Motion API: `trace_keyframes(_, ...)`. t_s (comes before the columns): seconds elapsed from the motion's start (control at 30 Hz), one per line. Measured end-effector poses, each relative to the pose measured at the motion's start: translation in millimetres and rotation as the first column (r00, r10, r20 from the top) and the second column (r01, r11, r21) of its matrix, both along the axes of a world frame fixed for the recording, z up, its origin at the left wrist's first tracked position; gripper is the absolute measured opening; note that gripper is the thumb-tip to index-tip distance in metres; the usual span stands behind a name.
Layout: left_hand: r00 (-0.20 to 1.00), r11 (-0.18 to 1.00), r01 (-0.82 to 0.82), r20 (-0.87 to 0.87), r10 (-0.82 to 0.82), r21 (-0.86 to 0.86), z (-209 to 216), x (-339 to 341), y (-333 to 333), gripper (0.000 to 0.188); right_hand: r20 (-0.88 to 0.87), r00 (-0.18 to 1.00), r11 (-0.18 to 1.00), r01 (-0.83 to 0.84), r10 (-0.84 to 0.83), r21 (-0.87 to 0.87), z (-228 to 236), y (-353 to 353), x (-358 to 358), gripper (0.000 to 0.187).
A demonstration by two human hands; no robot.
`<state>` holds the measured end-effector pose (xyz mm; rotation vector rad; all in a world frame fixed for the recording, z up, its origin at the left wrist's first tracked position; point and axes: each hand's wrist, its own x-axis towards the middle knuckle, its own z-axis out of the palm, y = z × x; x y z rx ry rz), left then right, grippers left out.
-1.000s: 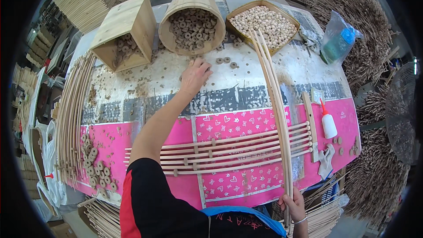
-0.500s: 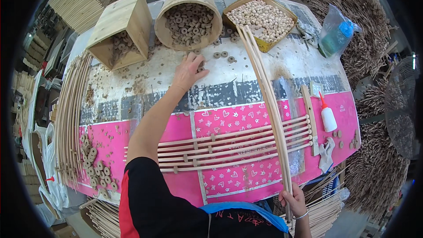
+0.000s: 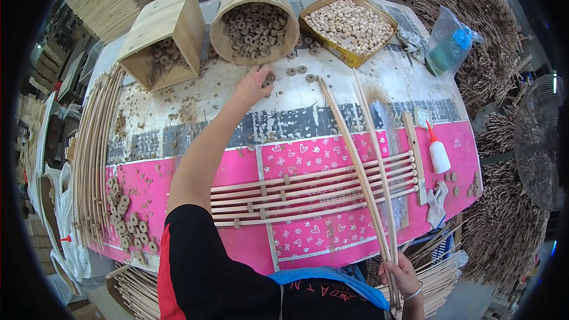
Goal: Assembling wooden lattices by inserting rods into rings and frames.
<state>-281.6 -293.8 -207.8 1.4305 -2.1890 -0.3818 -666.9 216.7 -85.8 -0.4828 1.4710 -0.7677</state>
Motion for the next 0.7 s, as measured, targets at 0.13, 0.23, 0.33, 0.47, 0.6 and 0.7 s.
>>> trace_keyframes(0.13, 0.981, 0.997, 0.001, -0.194, 0.014, 0.079, -11, 14, -10, 0.045, -0.282, 0.959, 1.0, -0.009, 0.004, -0.014, -8, -3, 9, 0.017)
trace_keyframes(0.23, 0.565, 0.833, 0.128, -0.73, 0.384, 0.538, 13, 11, -10, 0.042, -0.334, 0.941, 0.997, 0.031, -0.053, -0.073, -7, 9, 8, 0.016)
trace_keyframes(0.33, 0.157, 0.762, 0.293, -0.815, 0.557, 0.577, 19, 33, -4, 0.04, -0.312, 0.948, 0.995, 0.032, -0.062, -0.099, 0, 6, 11, 0.019)
trace_keyframes(0.47, -0.112, 0.712, 0.555, -0.809, 0.577, 0.431, 13, 45, 10, 0.032, -0.282, 0.959, 0.995, -0.06, 0.037, -0.075, 5, -7, 16, 0.019)
trace_keyframes(0.6, -0.083, 0.695, 0.58, -0.818, 0.569, 0.425, 7, 51, 17, 0.03, -0.289, 0.947, 0.985, -0.162, 0.138, -0.06, 1, -16, 20, 0.026)
trace_keyframes(0.7, -0.059, 0.712, 0.568, -0.843, 0.535, 0.412, 5, 59, 23, 0.031, -0.308, 0.93, 0.97, -0.232, 0.2, -0.072, 1, -21, 23, 0.027)
